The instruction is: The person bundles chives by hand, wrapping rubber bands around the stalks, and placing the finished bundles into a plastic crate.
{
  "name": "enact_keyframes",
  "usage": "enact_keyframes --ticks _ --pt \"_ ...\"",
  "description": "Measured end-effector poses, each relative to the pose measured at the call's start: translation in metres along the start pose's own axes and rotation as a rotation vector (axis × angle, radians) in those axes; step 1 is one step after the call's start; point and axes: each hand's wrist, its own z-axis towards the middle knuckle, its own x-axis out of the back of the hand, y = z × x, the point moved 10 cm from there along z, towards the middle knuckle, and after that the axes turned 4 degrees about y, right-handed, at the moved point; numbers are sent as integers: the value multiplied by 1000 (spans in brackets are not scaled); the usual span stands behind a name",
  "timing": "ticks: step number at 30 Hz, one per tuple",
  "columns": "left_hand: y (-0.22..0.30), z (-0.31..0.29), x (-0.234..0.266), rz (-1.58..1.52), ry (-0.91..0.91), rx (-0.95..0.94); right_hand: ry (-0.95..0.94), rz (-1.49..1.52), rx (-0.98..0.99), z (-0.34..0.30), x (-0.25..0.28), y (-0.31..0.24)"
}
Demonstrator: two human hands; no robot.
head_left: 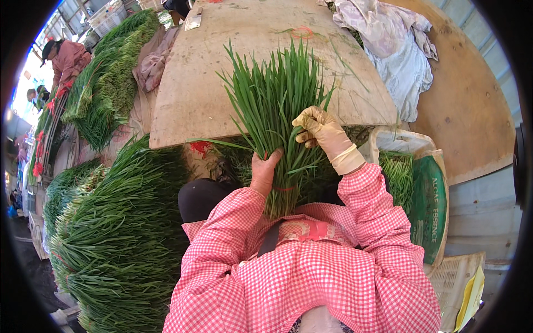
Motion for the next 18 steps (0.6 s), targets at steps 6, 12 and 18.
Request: enact_keyframes --ticks 6,12,18 --pt "0 -2 0 20 18 49 -286 664 -132 -14 -26 10" --pt "-10 2 10 11 32 78 -436 1106 -33 -29 -9 -49" --pt "-11 6 8 -18 20 76 -10 -525 126 0 105 17"
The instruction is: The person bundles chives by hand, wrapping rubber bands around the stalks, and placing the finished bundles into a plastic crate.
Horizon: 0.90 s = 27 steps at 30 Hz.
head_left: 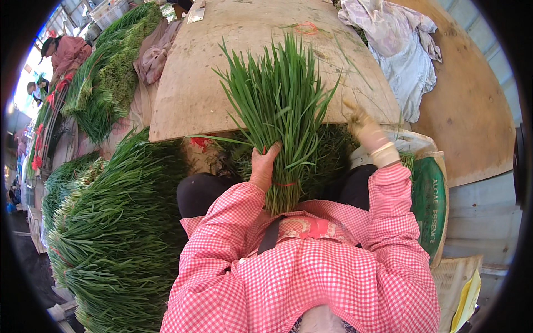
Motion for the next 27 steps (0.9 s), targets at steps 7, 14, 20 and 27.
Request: enact_keyframes --ticks 7,14,20,27 --pt "8 -10 -12 49 -17 -21 42 321 154 2 -78 -24" --pt "3 1 1 78 -12 -127 398 665 -204 5 -71 5" --pt "3 -3 -6 -106 -13 27 353 880 -252 5 -60 32" --pt "3 3 9 -102 95 10 399 1055 -308 8 -47 28"
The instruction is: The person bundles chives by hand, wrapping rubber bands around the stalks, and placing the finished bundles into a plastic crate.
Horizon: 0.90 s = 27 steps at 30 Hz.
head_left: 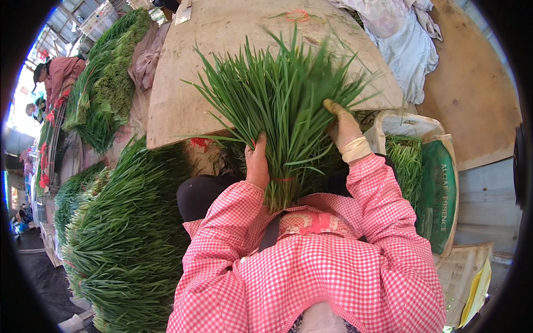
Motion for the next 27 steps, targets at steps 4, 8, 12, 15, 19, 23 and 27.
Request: enact_keyframes --ticks 4,8,12,15,19,23,27 --pt "-3 7 3 -11 32 2 70 -102 520 12 29 -52" --pt "-1 7 1 23 45 2 -141 -795 1329 -91 -69 -104" --pt "-4 5 1 30 8 8 -430 -1477 1487 -121 -134 -19" --pt "-4 9 -2 -71 -24 26 -339 -1643 1314 -83 -112 -6" --pt "-7 12 -7 -161 -47 100 -278 -1669 1230 -71 -97 -9" --pt "-8 11 -7 -199 -43 119 -254 -1630 1260 -69 -97 -11" --pt "-9 13 -7 -182 -61 110 -185 -1501 1302 -69 -95 -17"
